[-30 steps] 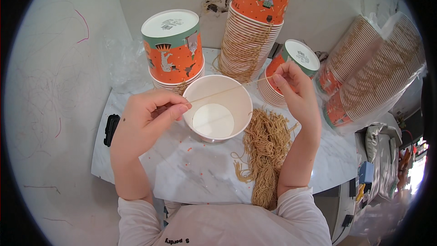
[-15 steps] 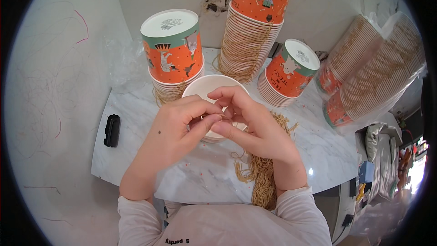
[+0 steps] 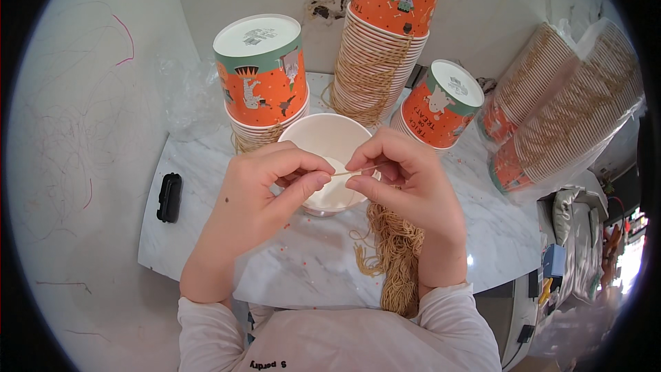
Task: Attaching rope handles to decorative paper buckets.
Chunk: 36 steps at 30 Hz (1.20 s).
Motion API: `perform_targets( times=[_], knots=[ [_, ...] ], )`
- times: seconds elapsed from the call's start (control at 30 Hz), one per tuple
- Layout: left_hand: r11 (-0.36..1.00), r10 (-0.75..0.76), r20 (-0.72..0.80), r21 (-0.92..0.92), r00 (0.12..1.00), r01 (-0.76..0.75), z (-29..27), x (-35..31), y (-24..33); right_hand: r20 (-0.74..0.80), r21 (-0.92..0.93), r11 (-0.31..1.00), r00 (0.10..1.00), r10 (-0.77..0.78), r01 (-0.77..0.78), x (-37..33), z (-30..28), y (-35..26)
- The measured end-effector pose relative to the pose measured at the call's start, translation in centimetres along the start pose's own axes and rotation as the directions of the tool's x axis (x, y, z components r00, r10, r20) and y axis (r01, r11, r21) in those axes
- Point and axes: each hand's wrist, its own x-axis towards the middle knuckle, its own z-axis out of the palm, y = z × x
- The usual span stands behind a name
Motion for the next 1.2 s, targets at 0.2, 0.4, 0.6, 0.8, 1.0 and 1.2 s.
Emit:
perform_targets(
  times=[0.2, 0.4, 0.6, 0.8, 1.0, 1.2],
  knots=[
    [0.999, 0.010, -0.022, 0.041, 1.000, -0.009, -0.1, 0.0, -0.2, -0.023, 0.009, 1.000, 1.000, 0.007, -0.007, -0.2, 0.0, -0.5],
    [0.999, 0.033, -0.036, 0.040, 0.999, -0.031, -0.3, 0.0, -0.1, 0.006, 0.045, 0.998, 0.999, 0.040, -0.040, -0.3, -0.5, -1.0],
    [1.000, 0.005, -0.059, 0.007, 0.998, -0.005, -0.2, -0.2, 0.0, 0.129, -0.114, 0.993, 0.991, -0.022, 0.037, -0.2, -1.0, -0.9],
    [1.000, 0.019, -0.032, -0.023, 0.999, -0.020, 0.3, 0.0, -0.5, 0.110, 0.352, 0.936, 0.991, -0.073, 0.030, 0.1, 2.5, -0.3],
    [0.998, 0.002, -0.027, -0.056, 1.000, -0.004, 0.2, -0.1, -0.3, 0.102, 0.258, 0.958, 0.990, 0.098, -0.122, 0.0, 2.2, -0.4],
    [1.000, -0.023, 0.024, 0.000, 0.999, 0.023, -0.2, 0.0, -0.3, 0.012, 0.030, 1.000, 1.000, -0.001, 0.001, 0.1, 1.6, -1.2]
  ],
)
